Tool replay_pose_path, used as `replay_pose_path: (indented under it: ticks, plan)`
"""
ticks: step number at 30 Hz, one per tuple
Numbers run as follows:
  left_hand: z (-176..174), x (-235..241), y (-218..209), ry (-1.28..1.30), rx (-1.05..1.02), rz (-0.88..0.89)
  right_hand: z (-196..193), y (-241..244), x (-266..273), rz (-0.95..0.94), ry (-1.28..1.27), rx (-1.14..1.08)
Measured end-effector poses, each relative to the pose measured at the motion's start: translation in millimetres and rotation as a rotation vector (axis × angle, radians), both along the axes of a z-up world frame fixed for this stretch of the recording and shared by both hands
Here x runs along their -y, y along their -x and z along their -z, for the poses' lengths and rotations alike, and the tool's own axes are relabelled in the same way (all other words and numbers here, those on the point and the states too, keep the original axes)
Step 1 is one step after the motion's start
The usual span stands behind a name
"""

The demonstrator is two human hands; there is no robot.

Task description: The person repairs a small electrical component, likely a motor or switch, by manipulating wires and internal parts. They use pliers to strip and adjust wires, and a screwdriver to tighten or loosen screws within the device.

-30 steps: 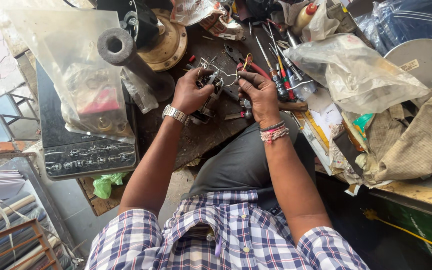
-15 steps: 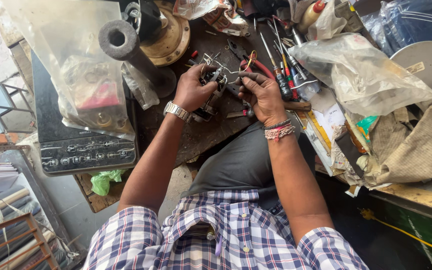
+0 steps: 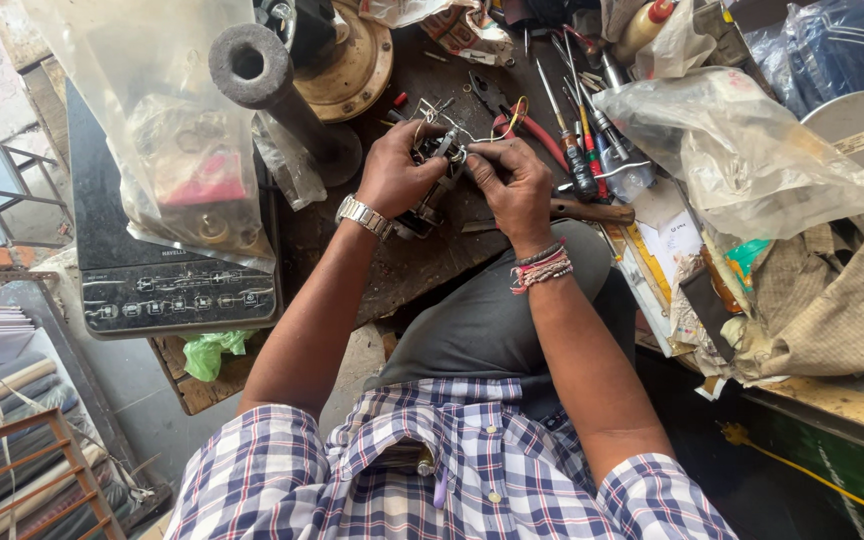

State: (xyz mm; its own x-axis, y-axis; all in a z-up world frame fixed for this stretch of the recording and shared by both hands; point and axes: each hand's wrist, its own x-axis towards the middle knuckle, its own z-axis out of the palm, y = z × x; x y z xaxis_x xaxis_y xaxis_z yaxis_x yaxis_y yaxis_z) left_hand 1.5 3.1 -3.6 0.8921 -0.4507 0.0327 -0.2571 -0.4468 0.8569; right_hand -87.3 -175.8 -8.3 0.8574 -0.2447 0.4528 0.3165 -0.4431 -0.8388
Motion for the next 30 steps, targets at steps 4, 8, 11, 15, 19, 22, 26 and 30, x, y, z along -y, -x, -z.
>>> replay_pose_path:
  ticks: [4,8,11,15,19,22,26,30]
  plan:
    - [1,1,0,0.027,0.045,0.004,-3,-3,-6,-0.001,0.016,-0.045]
    - [3,0,0,0.009,0.043,0.000,-2,-3,-7,-0.020,0.020,-0.037]
    - [4,0,-1,0.005,0.038,-0.003,-2,-2,-4,-0.043,0.000,-0.047]
    - [6,1,-2,0.020,0.036,-0.001,1,-1,-1,-0.081,-0.006,-0.003]
    - [6,1,-2,0.026,0.017,-0.010,5,0,0,-0.110,-0.117,-0.041]
    - [5,2,-2,0.003,0.008,-0.004,6,2,5,-0.138,-0.344,-0.185]
    - [6,2,-1,0.040,-0.013,-0.006,13,2,9,-0.140,-0.450,-0.220]
    - [4,2,-1,0.031,-0.022,-0.008,18,0,10,-0.170,-0.608,-0.190]
